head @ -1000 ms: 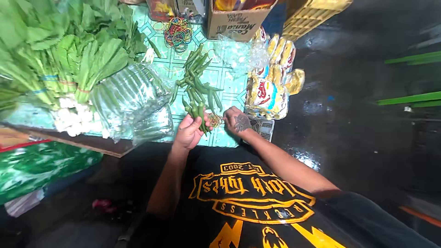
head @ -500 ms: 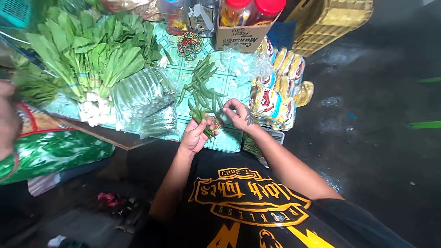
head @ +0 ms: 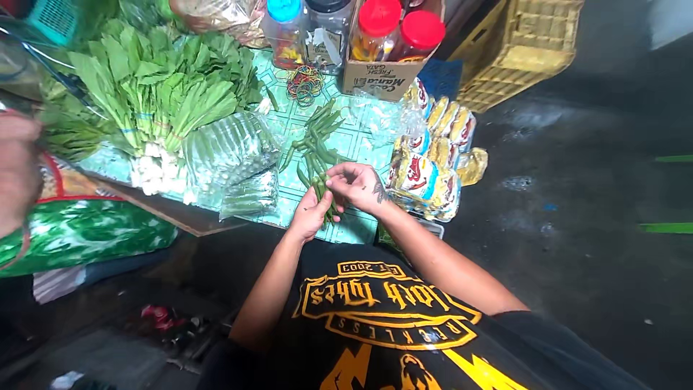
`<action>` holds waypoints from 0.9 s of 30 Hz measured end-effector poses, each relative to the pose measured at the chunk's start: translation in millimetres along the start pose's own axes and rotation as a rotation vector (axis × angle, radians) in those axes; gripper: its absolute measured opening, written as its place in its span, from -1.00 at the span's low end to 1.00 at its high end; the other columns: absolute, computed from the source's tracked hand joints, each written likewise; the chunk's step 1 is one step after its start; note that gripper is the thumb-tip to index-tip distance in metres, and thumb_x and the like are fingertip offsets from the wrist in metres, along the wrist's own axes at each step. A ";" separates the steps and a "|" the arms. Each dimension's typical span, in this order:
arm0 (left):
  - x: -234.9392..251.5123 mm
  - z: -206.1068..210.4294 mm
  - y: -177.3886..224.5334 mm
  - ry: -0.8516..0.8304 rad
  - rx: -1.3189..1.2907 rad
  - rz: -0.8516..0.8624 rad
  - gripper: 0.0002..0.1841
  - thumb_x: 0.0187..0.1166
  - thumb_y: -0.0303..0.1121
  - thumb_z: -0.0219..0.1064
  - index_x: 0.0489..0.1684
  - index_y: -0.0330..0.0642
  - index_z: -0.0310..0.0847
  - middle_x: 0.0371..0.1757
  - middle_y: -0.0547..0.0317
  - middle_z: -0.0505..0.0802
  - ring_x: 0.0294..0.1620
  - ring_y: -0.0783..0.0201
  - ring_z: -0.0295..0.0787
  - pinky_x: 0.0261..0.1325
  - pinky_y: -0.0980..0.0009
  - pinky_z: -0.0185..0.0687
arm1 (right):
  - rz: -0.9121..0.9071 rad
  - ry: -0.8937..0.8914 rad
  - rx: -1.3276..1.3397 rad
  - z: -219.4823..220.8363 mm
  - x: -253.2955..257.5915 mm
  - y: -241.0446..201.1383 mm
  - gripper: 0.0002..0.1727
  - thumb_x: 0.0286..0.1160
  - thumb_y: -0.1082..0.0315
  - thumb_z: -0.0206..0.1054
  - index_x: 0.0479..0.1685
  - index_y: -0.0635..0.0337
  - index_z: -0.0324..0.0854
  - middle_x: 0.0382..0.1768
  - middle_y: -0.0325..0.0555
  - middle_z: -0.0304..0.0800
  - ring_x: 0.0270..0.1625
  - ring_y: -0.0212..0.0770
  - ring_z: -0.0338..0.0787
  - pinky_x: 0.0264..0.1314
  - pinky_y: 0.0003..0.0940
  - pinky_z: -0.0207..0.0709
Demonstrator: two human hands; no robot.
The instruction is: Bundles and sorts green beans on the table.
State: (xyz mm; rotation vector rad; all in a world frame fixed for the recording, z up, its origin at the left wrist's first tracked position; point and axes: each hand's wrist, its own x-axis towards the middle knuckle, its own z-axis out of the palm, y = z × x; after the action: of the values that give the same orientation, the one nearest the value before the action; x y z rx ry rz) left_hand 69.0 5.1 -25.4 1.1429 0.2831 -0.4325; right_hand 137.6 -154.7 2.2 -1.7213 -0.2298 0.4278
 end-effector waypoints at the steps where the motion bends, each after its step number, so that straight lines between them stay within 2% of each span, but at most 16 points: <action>1: 1.4 -1.4 1.5 -0.009 0.025 0.002 -0.68 0.86 -0.31 0.04 0.47 -0.19 0.31 -0.09 -0.10 0.86 -0.19 0.06 0.90 -0.17 0.19 0.89 | -0.006 0.011 -0.002 0.2 0.3 -1.3 -0.83 0.48 0.36 0.50 -0.03 0.16 0.80 -0.40 -0.16 0.87 -0.48 -0.32 0.79 -0.37 -0.34 0.75; 6: 6.5 -3.5 2.8 -0.004 0.074 -0.016 -0.71 0.85 -0.29 0.07 0.37 -0.25 0.35 -0.21 -0.01 0.83 -0.29 0.13 0.88 -0.25 0.26 0.88 | -0.015 0.035 -0.066 -7.1 6.0 -3.0 -0.80 0.44 0.29 0.56 -0.04 0.14 0.82 -0.36 -0.20 0.89 -0.40 -0.37 0.80 -0.24 -0.35 0.75; 8: 8.8 -4.7 2.4 -0.035 0.064 -0.020 -0.70 0.84 -0.26 0.08 0.32 -0.27 0.37 -0.24 0.03 0.80 -0.33 0.16 0.85 -0.27 0.28 0.87 | -0.019 0.066 -0.095 -15.0 11.1 -5.3 -0.79 0.50 0.23 0.51 -0.03 0.13 0.83 -0.32 -0.21 0.89 -0.35 -0.38 0.79 -0.18 -0.33 0.72; 10: 11.1 -5.0 1.7 -0.080 0.062 -0.016 -0.68 0.83 -0.22 0.09 0.30 -0.28 0.38 -0.25 0.05 0.79 -0.33 0.20 0.84 -0.27 0.30 0.86 | -0.019 0.085 -0.087 -25.2 19.5 -8.3 -0.77 0.63 0.22 0.37 -0.01 0.15 0.83 -0.27 -0.19 0.89 -0.30 -0.36 0.80 -0.12 -0.30 0.72; 12: 14.4 -4.5 -0.6 -0.111 0.043 0.002 -0.68 0.82 -0.22 0.09 0.30 -0.28 0.37 -0.26 0.06 0.78 -0.35 0.21 0.81 -0.25 0.30 0.84 | 0.003 0.051 -0.050 -35.0 24.6 -14.0 -0.70 0.74 0.31 0.14 0.10 0.19 0.79 -0.19 -0.14 0.90 -0.30 -0.31 0.80 -0.12 -0.28 0.71; 14: 18.5 -3.9 -1.2 -0.123 0.005 0.028 -0.68 0.81 -0.20 0.11 0.30 -0.24 0.36 -0.26 0.07 0.75 -0.36 0.21 0.79 -0.24 0.29 0.84 | 0.027 0.005 0.031 -42.7 25.9 -21.3 -0.54 0.57 0.50 -0.08 0.30 0.24 0.64 -0.03 -0.05 0.90 -0.27 -0.20 0.87 -0.15 -0.20 0.80; 15: 20.0 -3.7 -0.8 -0.127 -0.023 0.041 -0.67 0.80 -0.19 0.14 0.32 -0.22 0.36 -0.26 0.07 0.75 -0.35 0.21 0.78 -0.23 0.28 0.83 | 0.035 0.000 0.077 -45.7 25.1 -23.5 -0.49 0.50 0.58 -0.11 0.38 0.22 0.55 0.05 0.00 0.89 -0.25 -0.12 0.91 -0.22 -0.15 0.84; 17: 21.6 -4.2 0.6 -0.139 -0.096 0.064 -0.67 0.78 -0.21 0.16 0.33 -0.21 0.35 -0.23 0.07 0.75 -0.31 0.20 0.79 -0.17 0.25 0.84 | 0.036 0.022 0.131 -49.2 20.6 -22.6 -0.50 0.48 0.66 0.01 0.40 0.13 0.43 0.14 -0.02 0.88 -0.25 -0.03 0.93 -0.45 -0.18 0.81; 19: 23.4 -6.0 2.4 -0.153 -0.143 0.093 -0.68 0.79 -0.22 0.16 0.32 -0.21 0.36 -0.20 0.08 0.74 -0.27 0.20 0.79 -0.12 0.24 0.83 | 0.029 0.037 0.142 -50.6 12.4 -14.7 -0.51 0.48 0.64 0.31 0.34 0.02 0.43 0.20 -0.09 0.88 -0.27 -0.02 0.94 -0.55 -0.24 0.78; 20: 24.5 -7.2 3.2 -0.154 -0.144 0.101 -0.68 0.78 -0.22 0.18 0.32 -0.21 0.36 -0.20 0.08 0.74 -0.27 0.20 0.79 -0.10 0.24 0.83 | 0.018 0.021 0.148 -51.5 8.9 -9.7 -0.49 0.45 0.64 0.38 0.32 -0.03 0.45 0.28 -0.12 0.85 -0.26 0.00 0.94 -0.57 -0.24 0.78; 22: 27.3 -9.0 4.7 -0.153 -0.123 0.099 -0.67 0.77 -0.24 0.19 0.32 -0.22 0.35 -0.20 0.07 0.74 -0.27 0.20 0.78 -0.08 0.22 0.82 | 0.013 -0.020 0.164 -53.1 6.1 -6.8 -0.55 0.51 0.68 0.13 0.29 0.01 0.47 0.46 -0.10 0.73 -0.09 0.10 0.96 -0.47 -0.11 0.86; 23: 29.1 -9.2 5.2 -0.156 -0.116 0.092 -0.67 0.77 -0.25 0.19 0.34 -0.21 0.34 -0.19 0.07 0.74 -0.27 0.19 0.78 -0.08 0.22 0.83 | 0.016 -0.012 0.163 -53.1 6.6 -7.5 -0.53 0.46 0.67 -0.05 0.26 0.04 0.48 0.50 -0.10 0.71 -0.10 0.10 0.96 -0.47 -0.09 0.85; 24: 30.4 -8.9 4.9 -0.160 -0.116 0.088 -0.68 0.77 -0.26 0.19 0.34 -0.21 0.34 -0.19 0.06 0.74 -0.28 0.19 0.78 -0.09 0.22 0.83 | 0.008 0.012 0.164 -52.6 7.7 -9.0 -0.54 0.45 0.66 -0.11 0.21 0.09 0.49 0.47 -0.06 0.73 -0.18 0.07 0.96 -0.50 -0.11 0.84; 25: 31.7 -8.3 4.5 -0.165 -0.119 0.089 -0.69 0.78 -0.28 0.18 0.34 -0.21 0.35 -0.19 0.06 0.74 -0.28 0.19 0.78 -0.11 0.23 0.83 | -0.018 0.039 0.170 -52.4 9.8 -10.3 -0.63 0.51 0.66 -0.03 0.17 0.15 0.50 0.38 0.01 0.79 -0.30 0.03 0.96 -0.52 -0.15 0.83; 26: 32.8 -7.5 4.2 -0.171 -0.122 0.090 -0.70 0.78 -0.30 0.18 0.33 -0.22 0.35 -0.19 0.05 0.74 -0.29 0.20 0.78 -0.12 0.23 0.83 | -0.052 0.064 0.175 -52.6 13.1 -10.9 -0.71 0.52 0.67 0.17 0.13 0.20 0.50 0.26 0.07 0.84 -0.38 0.00 0.94 -0.50 -0.18 0.84; 27: 33.6 -6.7 4.1 -0.180 -0.122 0.091 -0.71 0.78 -0.31 0.17 0.33 -0.23 0.36 -0.19 0.06 0.74 -0.28 0.20 0.78 -0.11 0.24 0.83 | -0.088 0.080 0.170 -53.3 15.8 -10.7 -0.63 0.35 0.67 0.42 0.10 0.21 0.49 0.16 0.10 0.88 -0.34 -0.01 0.95 -0.39 -0.18 0.88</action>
State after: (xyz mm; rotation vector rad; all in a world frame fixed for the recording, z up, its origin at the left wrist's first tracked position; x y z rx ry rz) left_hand 100.6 6.5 -39.2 0.9869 0.0986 -0.4284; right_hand 174.5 -194.7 18.0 -1.5522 -0.2051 0.3046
